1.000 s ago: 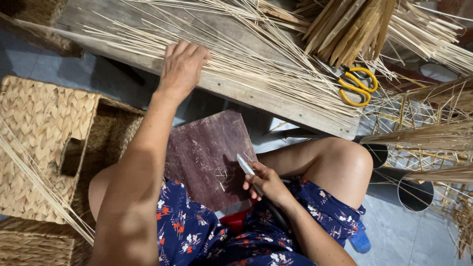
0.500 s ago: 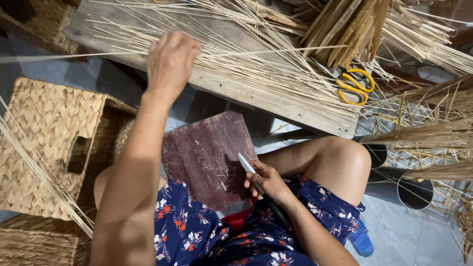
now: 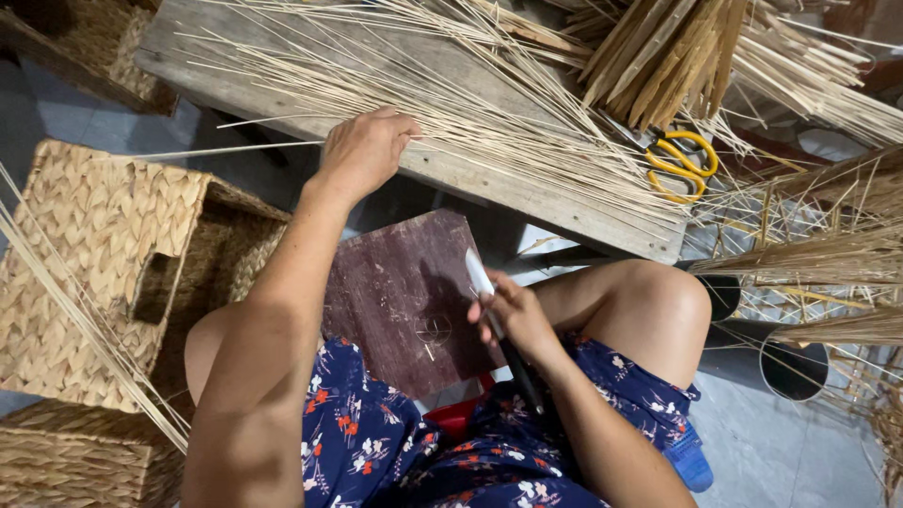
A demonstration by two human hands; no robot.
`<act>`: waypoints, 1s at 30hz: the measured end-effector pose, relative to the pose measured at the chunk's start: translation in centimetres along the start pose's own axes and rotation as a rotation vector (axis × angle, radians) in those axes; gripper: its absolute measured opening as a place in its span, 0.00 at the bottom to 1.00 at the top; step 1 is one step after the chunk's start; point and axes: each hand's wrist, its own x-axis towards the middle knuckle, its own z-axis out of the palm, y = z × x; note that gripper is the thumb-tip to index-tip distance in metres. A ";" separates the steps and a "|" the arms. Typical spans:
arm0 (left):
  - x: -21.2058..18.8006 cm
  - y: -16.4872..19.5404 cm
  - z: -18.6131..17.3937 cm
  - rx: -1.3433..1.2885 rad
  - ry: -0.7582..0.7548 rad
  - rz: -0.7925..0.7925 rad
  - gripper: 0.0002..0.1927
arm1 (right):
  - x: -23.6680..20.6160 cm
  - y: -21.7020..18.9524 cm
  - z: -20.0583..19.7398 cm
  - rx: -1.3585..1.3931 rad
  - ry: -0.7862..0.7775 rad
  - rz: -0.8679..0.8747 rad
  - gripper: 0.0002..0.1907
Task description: The person sits on a low stool and uses a small knife to shave and trim thin bamboo sticks, drawing the blade along each stick to smooth and shape it. They take new sticks from a pile on the workbench, work each one across their lap, and set finished sticks aside.
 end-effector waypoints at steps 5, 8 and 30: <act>-0.4 0.5 -0.6 -0.044 -0.008 -0.005 0.07 | 3.5 -4.7 1.0 -0.005 0.031 -0.201 0.31; -0.4 1.1 -1.2 -0.042 -0.011 -0.007 0.07 | 7.0 -7.6 1.4 -0.090 0.048 -0.226 0.35; -9.0 10.9 -11.4 -0.209 0.322 -0.177 0.06 | 8.7 -8.8 -1.8 0.343 -0.126 -0.349 0.23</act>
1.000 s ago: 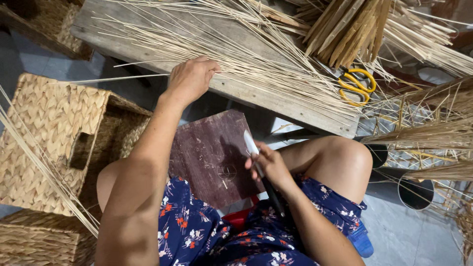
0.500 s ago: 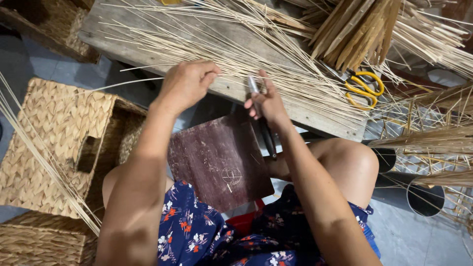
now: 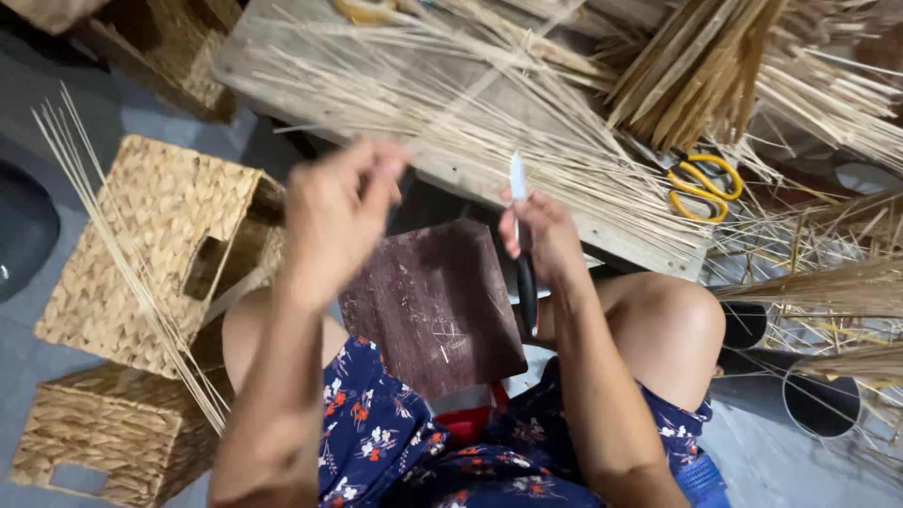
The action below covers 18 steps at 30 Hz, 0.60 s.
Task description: The person sits on a low stool and uses a small knife to shave and trim thin bamboo sticks, drawing the blade along each stick to smooth and shape it. They take new sticks from a pile on the workbench, work each one across their lap, and set finished sticks aside.
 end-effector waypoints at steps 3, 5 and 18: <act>-2.9 2.8 0.8 -0.050 -0.056 -0.132 0.07 | -4.6 -2.1 2.9 -0.064 -0.048 -0.024 0.29; -4.7 4.0 1.3 -0.099 -0.013 -0.138 0.07 | -8.6 -3.9 4.2 -0.026 -0.140 -0.032 0.35; -12.9 6.2 2.7 -0.172 -0.134 -0.274 0.06 | -15.0 -5.0 8.4 -0.080 -0.312 -0.008 0.23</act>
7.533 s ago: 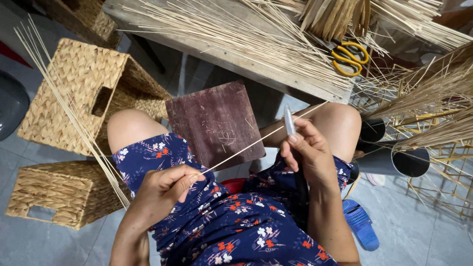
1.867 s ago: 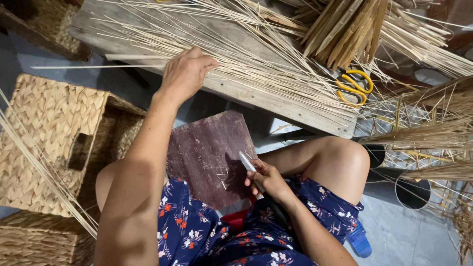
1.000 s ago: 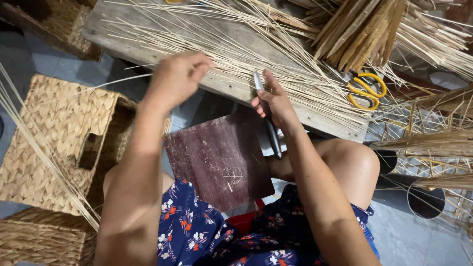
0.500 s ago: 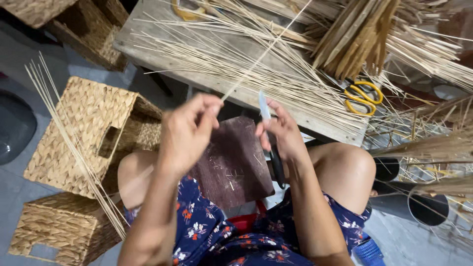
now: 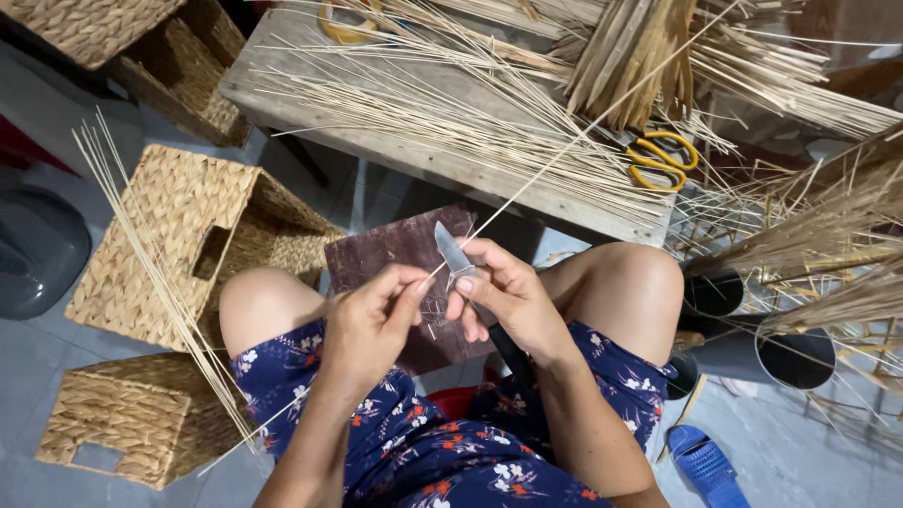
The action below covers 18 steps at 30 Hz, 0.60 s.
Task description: The person sits on a low stool and uses a small knife to shave and trim thin bamboo sticks, drawing the blade along each stick to smooth and shape it. They take new sticks from a pile on the workbench, work each one across their lap, and set finished sticks aside.
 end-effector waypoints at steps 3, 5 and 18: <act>-1.2 -0.2 -1.3 0.013 0.010 -0.026 0.08 | -0.1 0.0 -0.3 0.009 -0.010 -0.037 0.21; -1.9 -0.4 -2.3 0.032 -0.008 -0.087 0.08 | -0.3 -0.2 -0.4 0.008 0.002 -0.054 0.21; -3.4 -0.8 -3.4 0.042 -0.031 -0.074 0.09 | -1.6 -0.9 -1.2 0.005 0.106 -0.076 0.21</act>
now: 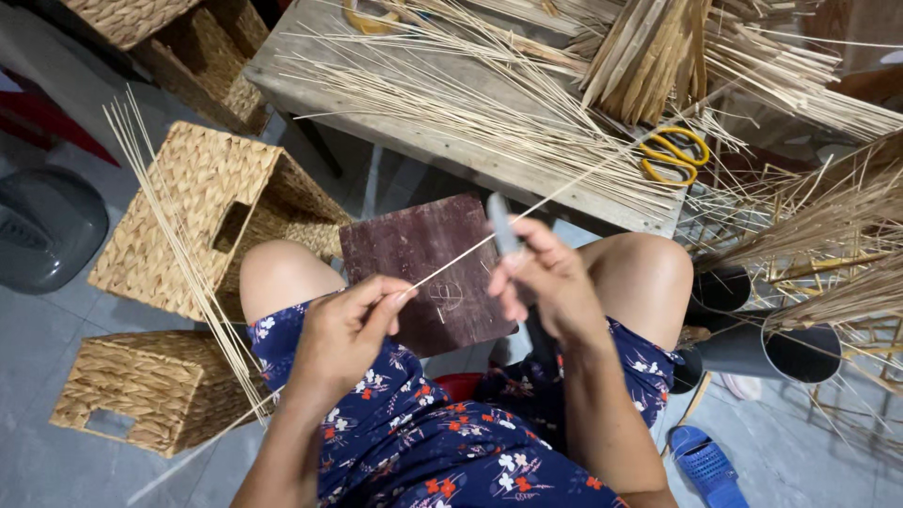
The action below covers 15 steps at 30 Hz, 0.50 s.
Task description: The person sits on a low stool and uses a small knife to shave and trim thin bamboo sticks, drawing the blade along each stick to smooth and shape it. They take new sticks from a pile on the workbench, work each one across their lap, and set finished sticks aside.
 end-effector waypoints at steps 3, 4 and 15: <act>-1.2 -1.0 -1.4 0.027 -0.038 0.041 0.08 | -0.4 -0.8 -2.2 0.036 0.081 -0.069 0.21; -1.6 -1.4 -1.7 0.031 -0.029 0.040 0.08 | -0.5 -1.0 -2.9 0.028 0.119 -0.095 0.21; -5.1 -6.0 -6.2 0.081 0.067 -0.112 0.09 | -1.6 -1.4 -11.0 0.016 0.396 -0.285 0.19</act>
